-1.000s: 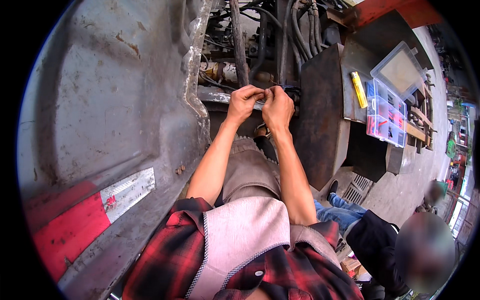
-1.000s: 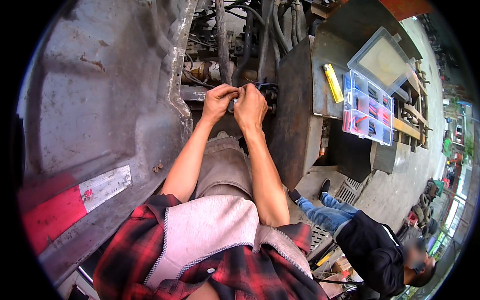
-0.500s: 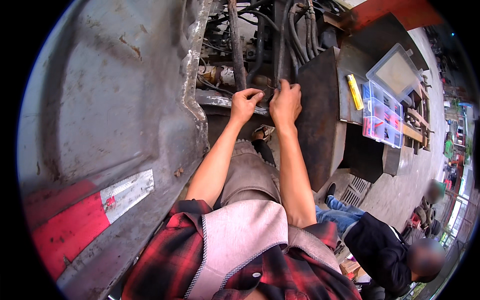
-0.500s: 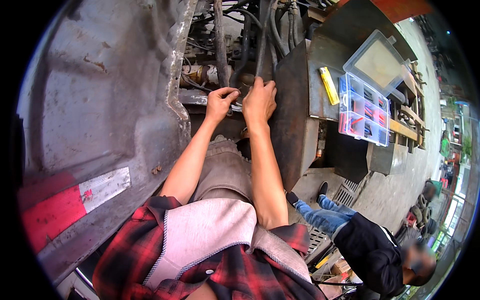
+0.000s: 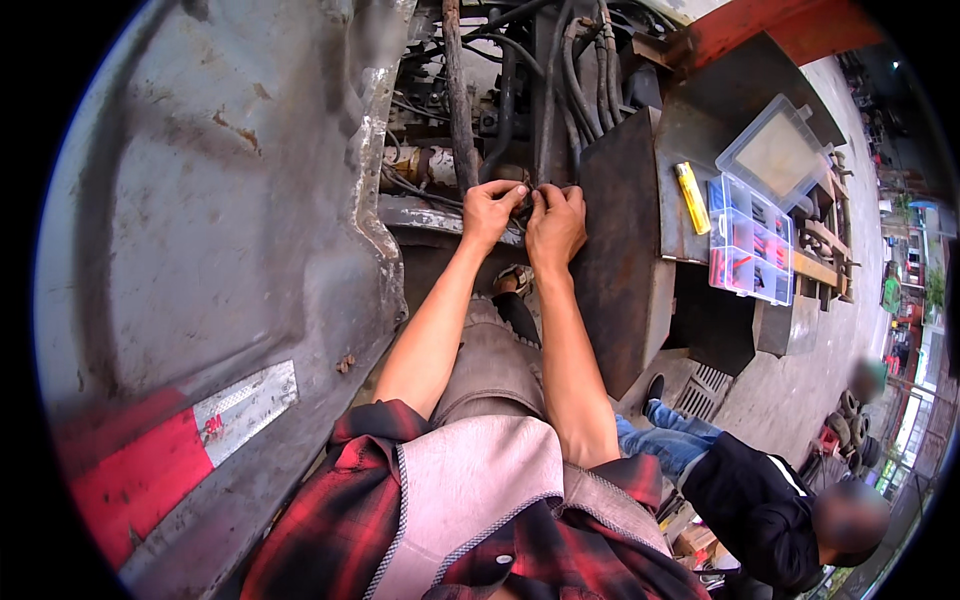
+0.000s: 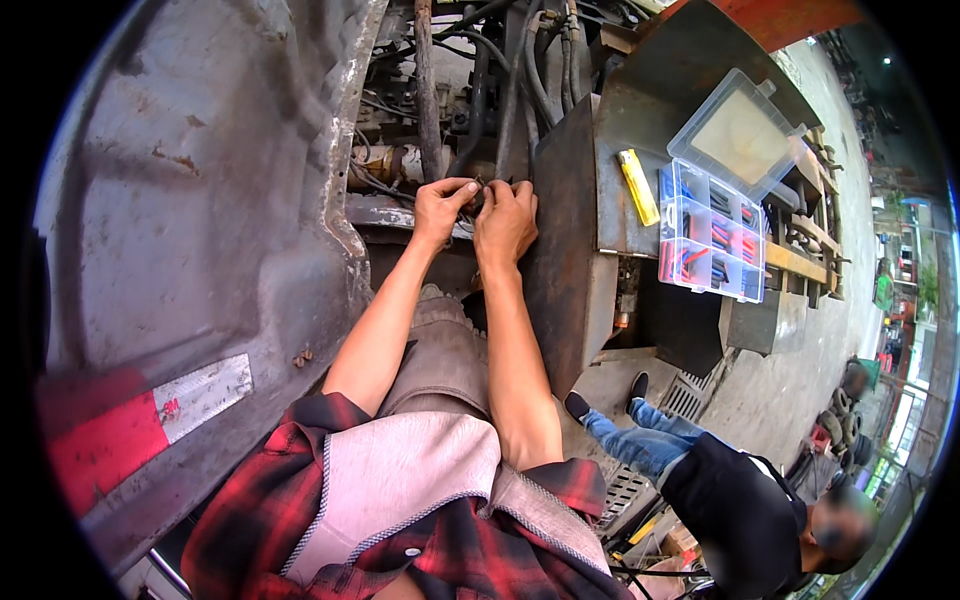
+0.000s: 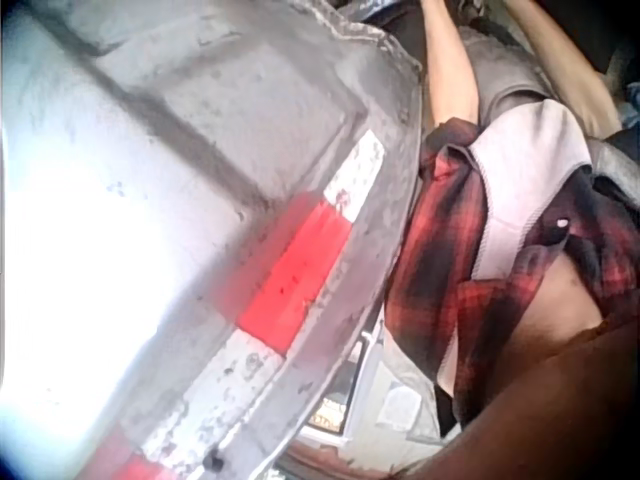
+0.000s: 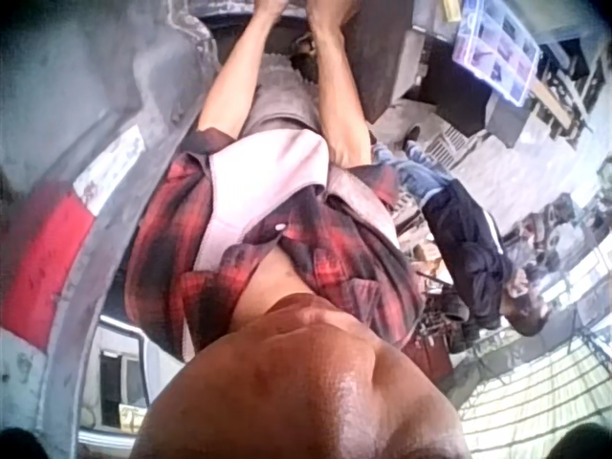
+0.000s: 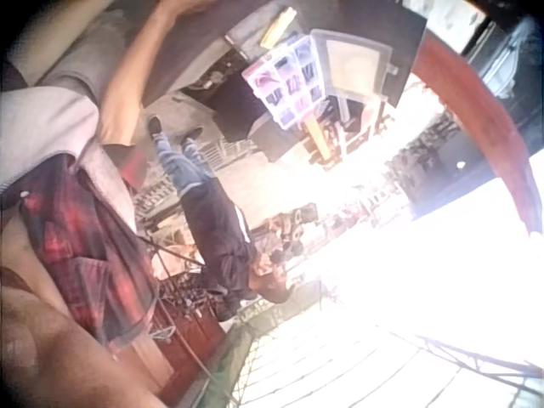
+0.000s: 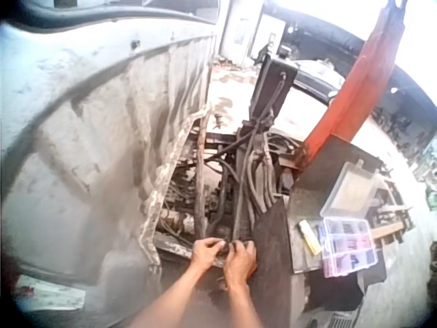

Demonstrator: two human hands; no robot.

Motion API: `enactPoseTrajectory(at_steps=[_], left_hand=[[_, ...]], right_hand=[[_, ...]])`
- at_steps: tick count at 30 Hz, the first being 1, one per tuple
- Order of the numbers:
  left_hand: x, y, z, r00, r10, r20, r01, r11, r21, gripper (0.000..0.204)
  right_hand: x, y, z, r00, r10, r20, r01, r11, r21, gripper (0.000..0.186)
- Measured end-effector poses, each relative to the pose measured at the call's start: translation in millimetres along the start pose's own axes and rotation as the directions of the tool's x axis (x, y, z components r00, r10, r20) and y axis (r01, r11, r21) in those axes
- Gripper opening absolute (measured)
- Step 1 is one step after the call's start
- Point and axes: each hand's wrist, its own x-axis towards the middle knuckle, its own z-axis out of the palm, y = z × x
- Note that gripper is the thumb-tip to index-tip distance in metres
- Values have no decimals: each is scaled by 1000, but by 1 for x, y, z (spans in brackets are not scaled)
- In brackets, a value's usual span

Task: The person wires a control box in the vehicle cab, then takes a kit of electrical connectors to the rear chassis to strip and connect wires by hand.

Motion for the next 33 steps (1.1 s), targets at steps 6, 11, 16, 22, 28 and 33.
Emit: enactPoseTrajectory(at_steps=[6,11,16,22,28,33], left_hand=[[4,-2,0,998,36,52,-33,998,-56,18],[4,1,2,998,23,57,-19,998,-67,17],[7,-5,-2,995,24,93,-19,998,-55,19],[9,-2,-5,993,33,115,-29,999,-32,19],[6,4,-6,989,56,137,-62,997,42,18],[1,14,-4,986,100,132,-123,976,178,16]], right_hand=[[-3,1,0,1000,-6,-8,6,1000,10,7],[-5,4,3,999,42,-24,-41,997,58,7],[-3,0,1,1000,1,-9,-1,1000,-2,7],[-1,-1,-3,999,-35,10,36,998,-56,8],[0,-2,-6,997,-63,41,68,990,-125,8],[0,-2,-9,995,-72,62,80,986,-147,8]])
